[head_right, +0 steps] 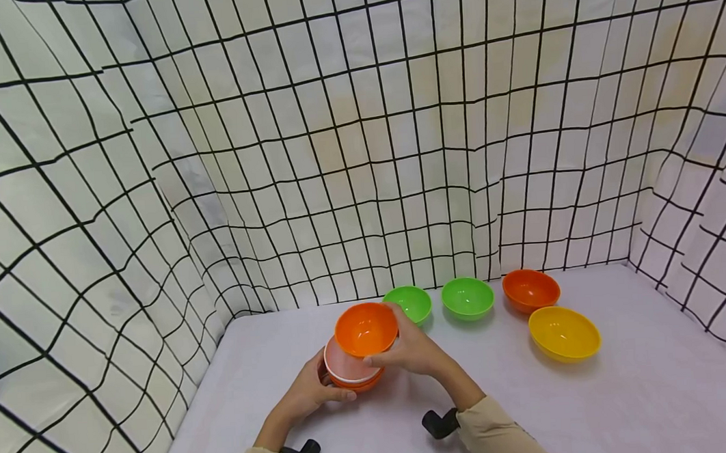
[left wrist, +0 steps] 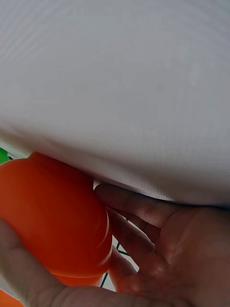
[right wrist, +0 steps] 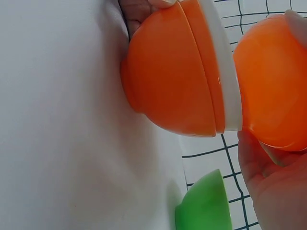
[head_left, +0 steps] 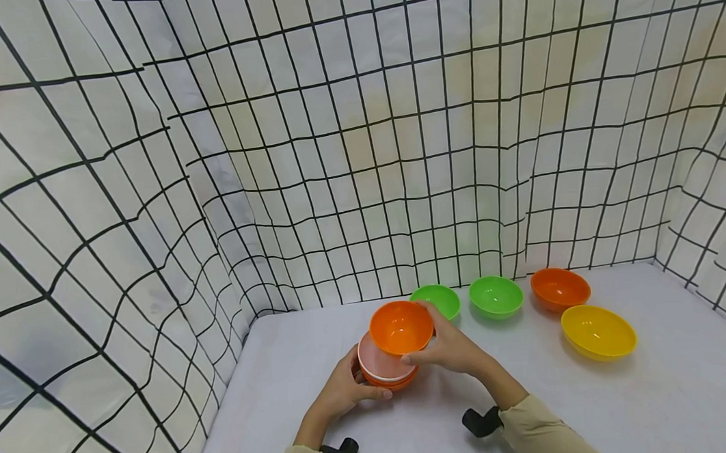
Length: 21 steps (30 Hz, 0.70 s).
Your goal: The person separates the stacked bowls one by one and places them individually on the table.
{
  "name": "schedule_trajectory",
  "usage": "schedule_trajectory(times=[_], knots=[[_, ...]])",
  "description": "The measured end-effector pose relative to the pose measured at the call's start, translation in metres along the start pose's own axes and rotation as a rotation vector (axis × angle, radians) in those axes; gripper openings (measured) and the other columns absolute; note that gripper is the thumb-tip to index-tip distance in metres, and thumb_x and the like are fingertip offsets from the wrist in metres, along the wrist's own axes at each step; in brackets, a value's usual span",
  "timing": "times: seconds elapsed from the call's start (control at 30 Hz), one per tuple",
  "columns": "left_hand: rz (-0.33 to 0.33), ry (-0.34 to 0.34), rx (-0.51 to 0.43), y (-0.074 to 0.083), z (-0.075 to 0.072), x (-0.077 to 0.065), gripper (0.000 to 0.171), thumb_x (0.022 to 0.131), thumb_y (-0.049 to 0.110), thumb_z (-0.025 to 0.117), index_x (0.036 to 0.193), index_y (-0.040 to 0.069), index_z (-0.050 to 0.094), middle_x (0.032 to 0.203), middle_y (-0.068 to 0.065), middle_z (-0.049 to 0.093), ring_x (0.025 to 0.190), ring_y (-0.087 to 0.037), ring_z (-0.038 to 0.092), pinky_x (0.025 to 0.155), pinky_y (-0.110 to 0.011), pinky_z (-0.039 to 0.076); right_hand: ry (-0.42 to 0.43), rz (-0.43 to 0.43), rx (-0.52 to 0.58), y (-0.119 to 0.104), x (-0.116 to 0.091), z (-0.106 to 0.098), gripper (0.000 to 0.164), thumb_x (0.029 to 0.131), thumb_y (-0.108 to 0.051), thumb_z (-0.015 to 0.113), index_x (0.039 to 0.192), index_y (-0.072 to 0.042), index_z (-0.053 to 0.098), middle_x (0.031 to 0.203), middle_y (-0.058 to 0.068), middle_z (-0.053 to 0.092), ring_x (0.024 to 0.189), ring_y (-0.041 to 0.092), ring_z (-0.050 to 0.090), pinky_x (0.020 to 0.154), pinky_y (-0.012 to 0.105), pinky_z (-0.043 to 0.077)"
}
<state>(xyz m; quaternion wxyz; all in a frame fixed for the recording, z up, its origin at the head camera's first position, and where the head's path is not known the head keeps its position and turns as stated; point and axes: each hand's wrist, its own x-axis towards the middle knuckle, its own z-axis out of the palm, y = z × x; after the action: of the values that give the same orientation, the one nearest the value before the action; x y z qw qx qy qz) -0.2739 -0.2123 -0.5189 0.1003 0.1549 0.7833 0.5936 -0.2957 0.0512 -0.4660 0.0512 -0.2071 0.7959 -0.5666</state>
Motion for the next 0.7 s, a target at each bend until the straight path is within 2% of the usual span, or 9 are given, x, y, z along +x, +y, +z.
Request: schedule_trajectory(times=[0.27,0.5,0.7], knots=[[0.0,-0.003,-0.011,0.001,0.0,0.0,0.106,0.071,0.016,0.095,0.158,0.023,0.034,0.155,-0.002,0.05,0.137,-0.024,0.054,0.113,-0.022,0.047,0.002,-0.004,0.033,-0.001,0.0,-0.006,0.104,0.073,-0.036,0.093,0.155,-0.024,0.031,0.149,0.003,0.051,0.131,0.027,0.055,0.113,0.053,0.049],[-0.004,0.002,0.006,0.003,0.001,0.0,0.101,0.073,0.019,0.094,0.156,0.022,0.037,0.153,-0.001,0.051,0.137,-0.024,0.054,0.116,-0.028,0.047,0.005,-0.008,0.073,-0.005,0.001,-0.013,0.103,0.072,-0.033,0.093,0.154,-0.024,0.031,0.148,0.004,0.051,0.13,0.028,0.056,0.11,0.049,0.052],[0.001,0.0,0.008,0.003,0.001,-0.001,0.103,0.072,0.018,0.095,0.157,0.021,0.036,0.153,-0.003,0.051,0.138,-0.026,0.054,0.114,-0.027,0.048,0.018,-0.014,0.093,-0.006,0.0,-0.017,0.103,0.073,-0.03,0.093,0.154,-0.023,0.03,0.15,0.004,0.048,0.132,0.029,0.054,0.111,0.049,0.051]])
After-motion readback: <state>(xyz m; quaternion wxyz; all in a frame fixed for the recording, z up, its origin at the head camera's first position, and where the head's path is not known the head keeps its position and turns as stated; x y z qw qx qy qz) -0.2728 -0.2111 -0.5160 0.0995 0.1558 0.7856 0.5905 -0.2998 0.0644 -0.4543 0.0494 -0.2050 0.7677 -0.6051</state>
